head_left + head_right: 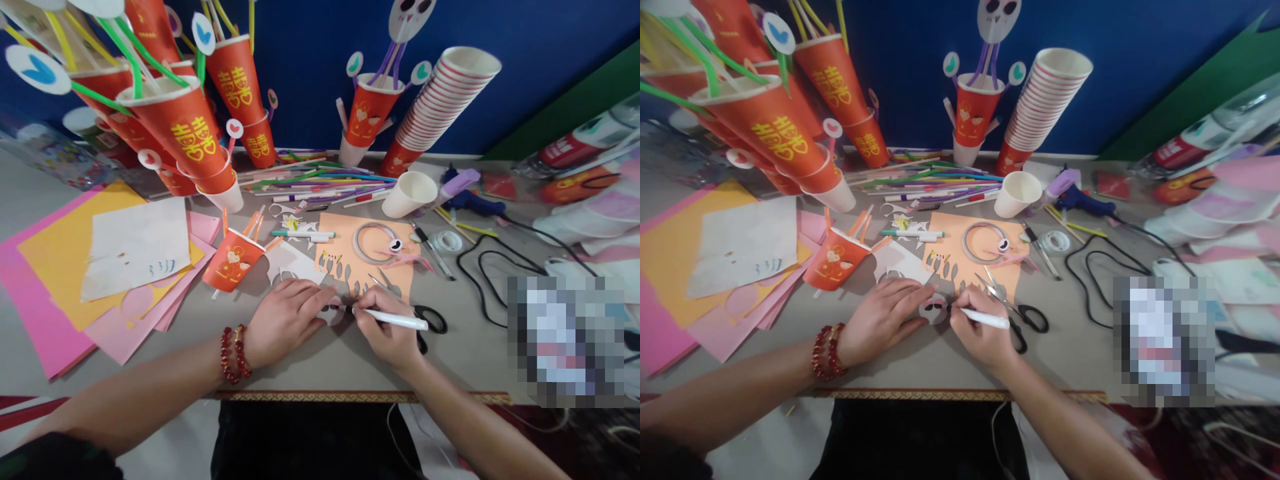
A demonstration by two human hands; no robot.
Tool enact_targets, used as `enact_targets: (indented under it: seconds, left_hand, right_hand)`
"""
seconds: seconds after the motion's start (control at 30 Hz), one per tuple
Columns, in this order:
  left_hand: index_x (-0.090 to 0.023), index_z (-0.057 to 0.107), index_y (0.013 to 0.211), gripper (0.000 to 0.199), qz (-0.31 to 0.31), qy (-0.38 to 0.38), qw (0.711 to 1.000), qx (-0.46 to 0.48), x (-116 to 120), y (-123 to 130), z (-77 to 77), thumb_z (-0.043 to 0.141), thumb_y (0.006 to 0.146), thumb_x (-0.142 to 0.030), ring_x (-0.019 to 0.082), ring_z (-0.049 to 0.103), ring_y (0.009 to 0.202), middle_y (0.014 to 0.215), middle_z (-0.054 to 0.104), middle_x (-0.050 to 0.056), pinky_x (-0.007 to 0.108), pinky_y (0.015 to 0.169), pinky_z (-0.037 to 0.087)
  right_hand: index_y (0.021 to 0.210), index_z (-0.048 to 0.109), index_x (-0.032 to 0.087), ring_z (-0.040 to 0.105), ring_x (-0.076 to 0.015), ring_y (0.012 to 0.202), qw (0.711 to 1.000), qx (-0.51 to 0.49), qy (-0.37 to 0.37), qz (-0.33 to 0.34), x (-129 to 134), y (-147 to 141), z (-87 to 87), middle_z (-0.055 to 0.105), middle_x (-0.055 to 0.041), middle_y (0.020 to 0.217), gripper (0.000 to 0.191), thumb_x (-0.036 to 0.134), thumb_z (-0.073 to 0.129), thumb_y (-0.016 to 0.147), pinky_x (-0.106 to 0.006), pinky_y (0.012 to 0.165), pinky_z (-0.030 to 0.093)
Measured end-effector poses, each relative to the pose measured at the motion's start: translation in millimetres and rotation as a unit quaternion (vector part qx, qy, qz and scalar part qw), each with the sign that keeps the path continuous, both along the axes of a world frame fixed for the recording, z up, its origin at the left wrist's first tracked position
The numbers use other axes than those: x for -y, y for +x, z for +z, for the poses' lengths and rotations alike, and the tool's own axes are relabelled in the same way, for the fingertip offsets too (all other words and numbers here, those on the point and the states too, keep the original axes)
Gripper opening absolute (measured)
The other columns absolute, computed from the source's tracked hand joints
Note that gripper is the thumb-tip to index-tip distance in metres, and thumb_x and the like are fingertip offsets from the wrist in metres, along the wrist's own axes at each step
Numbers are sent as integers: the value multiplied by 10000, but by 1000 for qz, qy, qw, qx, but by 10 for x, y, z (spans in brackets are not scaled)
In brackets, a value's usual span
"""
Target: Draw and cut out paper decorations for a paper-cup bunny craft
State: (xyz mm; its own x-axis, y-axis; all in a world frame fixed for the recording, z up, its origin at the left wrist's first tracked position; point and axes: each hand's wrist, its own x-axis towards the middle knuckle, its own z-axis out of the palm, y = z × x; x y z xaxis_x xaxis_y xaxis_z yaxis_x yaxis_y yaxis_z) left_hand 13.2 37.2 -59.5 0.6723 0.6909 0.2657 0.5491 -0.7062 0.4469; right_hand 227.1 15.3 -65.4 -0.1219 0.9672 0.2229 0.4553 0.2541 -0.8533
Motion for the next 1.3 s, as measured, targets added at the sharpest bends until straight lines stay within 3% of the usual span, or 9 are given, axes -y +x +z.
enact_targets:
  seconds: [1.3]
  left_hand:
    - [-147, 432, 1339, 451, -3, -1, 1000, -2, -2, 0, -1, 564, 922, -257, 251, 590, 1072, 1117, 664, 116, 408, 906, 459]
  right_hand:
    - [666, 480, 221, 461, -124, 503, 1000, 11, -8, 20, 0, 7, 10, 508, 38, 581, 173, 103, 534, 781, -258, 502, 361]
